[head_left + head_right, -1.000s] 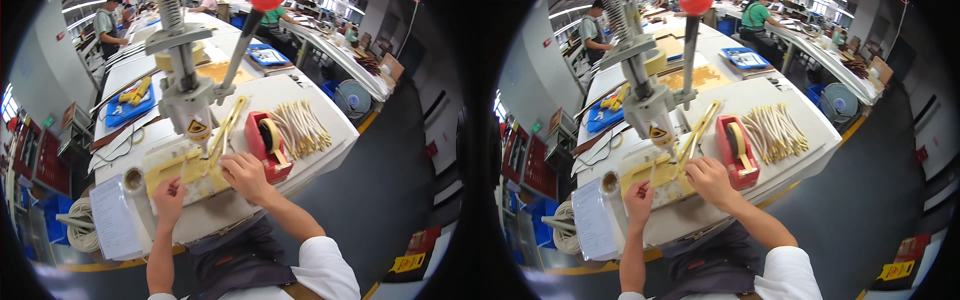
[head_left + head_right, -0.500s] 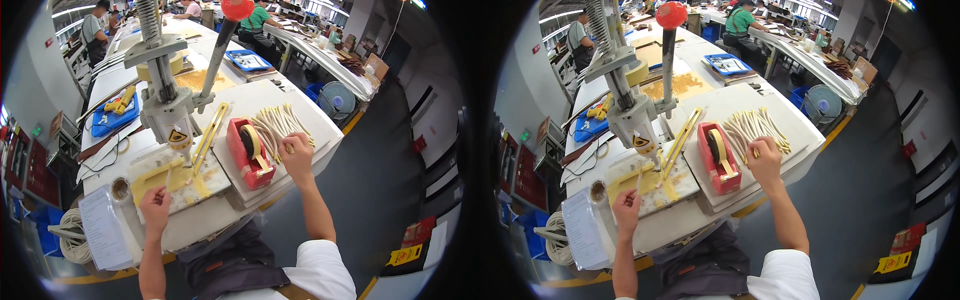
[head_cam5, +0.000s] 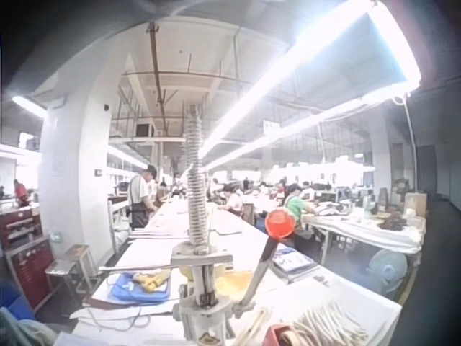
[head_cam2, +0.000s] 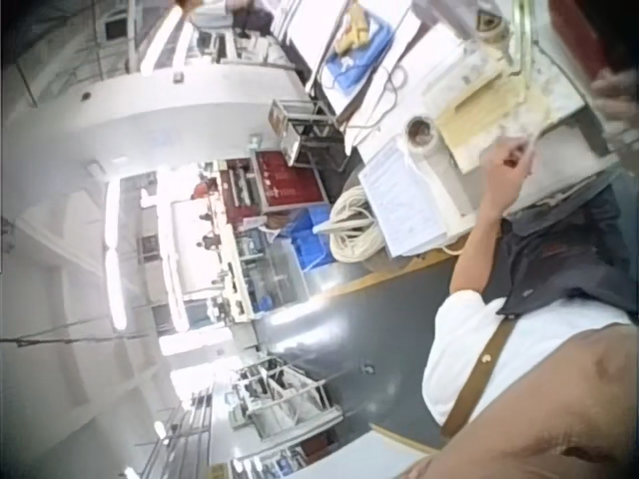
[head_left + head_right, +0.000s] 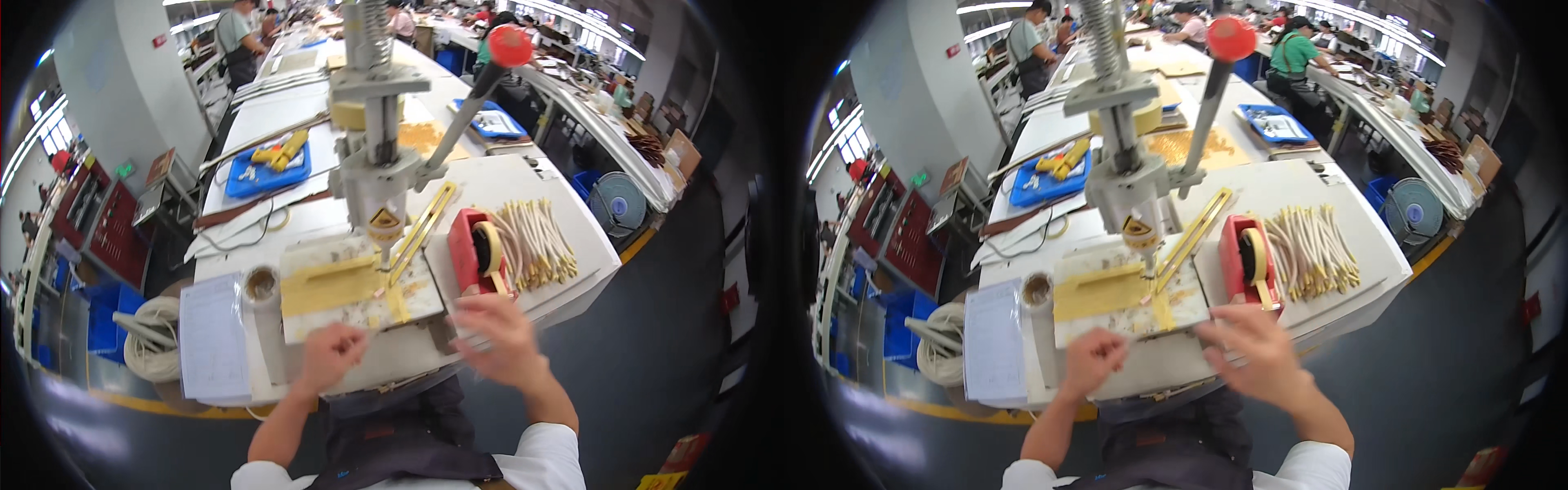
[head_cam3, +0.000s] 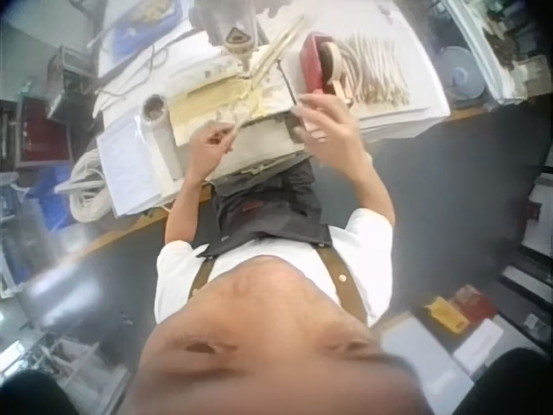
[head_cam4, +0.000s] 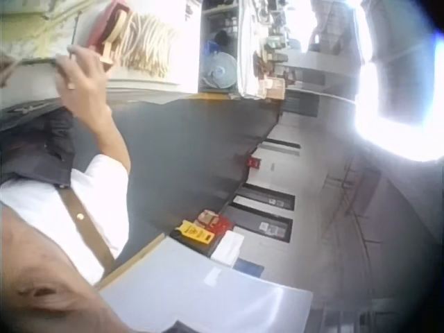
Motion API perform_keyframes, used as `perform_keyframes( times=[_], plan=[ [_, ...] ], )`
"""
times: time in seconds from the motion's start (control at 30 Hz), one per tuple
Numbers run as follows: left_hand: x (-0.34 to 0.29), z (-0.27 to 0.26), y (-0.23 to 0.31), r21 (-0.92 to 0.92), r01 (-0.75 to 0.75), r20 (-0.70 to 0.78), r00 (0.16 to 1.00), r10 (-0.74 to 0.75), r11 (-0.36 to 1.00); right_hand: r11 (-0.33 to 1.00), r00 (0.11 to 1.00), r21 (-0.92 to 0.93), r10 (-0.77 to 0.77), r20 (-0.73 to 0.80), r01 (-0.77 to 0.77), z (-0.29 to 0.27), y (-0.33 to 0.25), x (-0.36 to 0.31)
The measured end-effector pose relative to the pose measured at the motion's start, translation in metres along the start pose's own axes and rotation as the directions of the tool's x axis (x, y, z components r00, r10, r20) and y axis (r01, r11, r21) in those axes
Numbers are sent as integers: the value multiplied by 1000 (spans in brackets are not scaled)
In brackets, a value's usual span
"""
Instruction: The person repeatedly picks up white cables and yellow tape, wraps the tape around the cable ends, and uses a vertical press machine to secure the tape. The person then places the finished cables into a red container on the right side of the workstation.
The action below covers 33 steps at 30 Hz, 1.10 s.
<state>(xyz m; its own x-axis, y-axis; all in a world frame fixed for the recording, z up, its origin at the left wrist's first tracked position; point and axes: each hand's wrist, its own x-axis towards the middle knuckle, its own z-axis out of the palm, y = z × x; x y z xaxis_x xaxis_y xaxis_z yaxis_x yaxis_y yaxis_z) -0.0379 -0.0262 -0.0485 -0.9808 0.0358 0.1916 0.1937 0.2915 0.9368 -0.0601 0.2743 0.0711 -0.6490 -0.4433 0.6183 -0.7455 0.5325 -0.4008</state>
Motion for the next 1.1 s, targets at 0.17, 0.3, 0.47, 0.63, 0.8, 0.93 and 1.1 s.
perform_keyframes(
  times=[0.17, 0.3, 0.47, 0.63, 0.8, 0.93, 1.1],
  plan=[
    [-44, 12, 27, -107, 75, 148, 987, -59, 991, 947, 912, 87, -322, 252, 310, 65, 20, -24],
    [-73, 0, 18, -167, 175, 119, 980, -157, 970, 923, 876, 257, -360, 322, 286, 82, 16, -28],
    [-88, -41, 37, 86, 138, 31, 990, -141, 987, 920, 873, 266, -365, 324, 286, 88, 12, -25],
    [-104, -92, 82, 361, -58, -160, 979, 123, 931, 914, 955, 339, -275, 111, 224, 80, 10, -14],
    [-47, -101, 67, 538, -54, -166, 972, 168, 841, 968, 994, 237, -97, 49, 83, 108, 27, -1],
    [-48, -104, 45, 422, 28, -220, 973, 73, 906, 986, 1000, 167, 9, -5, -8, 126, 41, -2],
    [-84, -119, 46, 440, -48, -158, 979, 130, 897, 986, 998, 156, 61, 1, -60, 109, 37, -14]
  ],
)
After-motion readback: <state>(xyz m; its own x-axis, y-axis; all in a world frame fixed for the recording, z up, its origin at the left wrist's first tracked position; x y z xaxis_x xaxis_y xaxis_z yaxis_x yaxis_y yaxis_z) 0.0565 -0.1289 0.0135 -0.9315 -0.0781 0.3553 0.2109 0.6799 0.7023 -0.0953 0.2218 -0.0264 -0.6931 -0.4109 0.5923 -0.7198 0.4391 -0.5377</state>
